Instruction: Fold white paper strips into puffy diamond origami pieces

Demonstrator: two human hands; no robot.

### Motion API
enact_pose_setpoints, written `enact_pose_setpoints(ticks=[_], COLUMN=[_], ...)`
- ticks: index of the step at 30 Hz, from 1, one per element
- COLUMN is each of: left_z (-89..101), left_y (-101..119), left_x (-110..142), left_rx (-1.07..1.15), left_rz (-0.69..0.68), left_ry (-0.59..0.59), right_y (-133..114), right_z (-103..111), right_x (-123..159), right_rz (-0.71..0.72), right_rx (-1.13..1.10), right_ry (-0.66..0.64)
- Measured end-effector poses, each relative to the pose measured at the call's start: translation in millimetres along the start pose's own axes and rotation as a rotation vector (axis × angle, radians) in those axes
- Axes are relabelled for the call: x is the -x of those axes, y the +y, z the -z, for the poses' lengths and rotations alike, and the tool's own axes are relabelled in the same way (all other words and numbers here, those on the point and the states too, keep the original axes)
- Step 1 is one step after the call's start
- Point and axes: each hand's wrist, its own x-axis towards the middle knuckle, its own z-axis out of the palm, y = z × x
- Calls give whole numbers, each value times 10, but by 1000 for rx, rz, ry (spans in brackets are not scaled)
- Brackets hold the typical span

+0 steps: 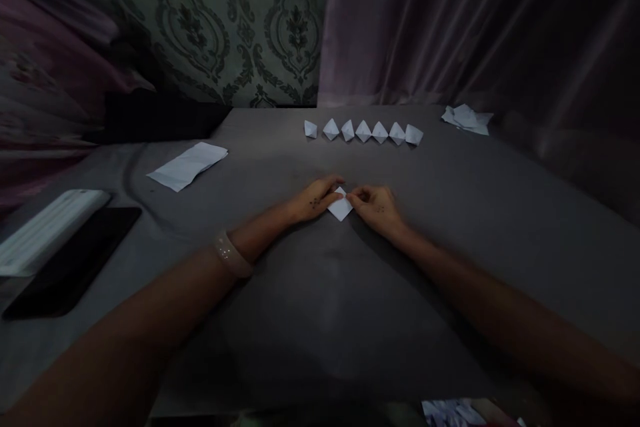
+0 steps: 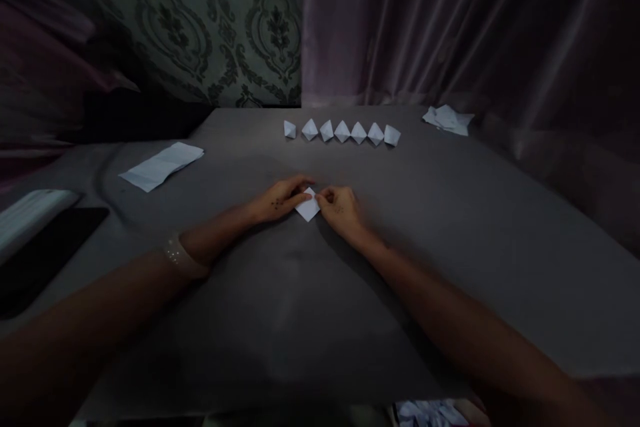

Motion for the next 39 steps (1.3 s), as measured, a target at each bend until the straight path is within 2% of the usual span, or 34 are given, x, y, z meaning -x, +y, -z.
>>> enact_pose_setpoints(ticks=[3,6,10,13,15,19,29,31,36,39], left_z=[1,38,122,153,144,101,53,30,-2,-17], left_y=[-68,-48,55,125,149,150,246,271,279,237], left_x=[45,119,235,302,327,340,394,386,309,273], left_rx=[-112,-154,-127,-157,-166,-179,-318,-288,-74,34], left_rz=[-121,-195,-256,-170,-117,-106,-27,46,332,410], left_ry=[-6,-15,-129,-129,-100,-79,-47,2,131,171], right_y=[63,119,193,226,226,179,135,163,190,173], right_z=[-12,4,53,103,136,179,178,182,171,145], right_x=[36,35,-7,13,57,156,184,149,74,54], right_rz=[186,401,668,728,731,716,527,485,371,315], right_rx=[217,265,241,230,221,231,220,195,83,28], right_ry=[20,23,-181,-242,-250,-282,-177,-168,-124,-111])
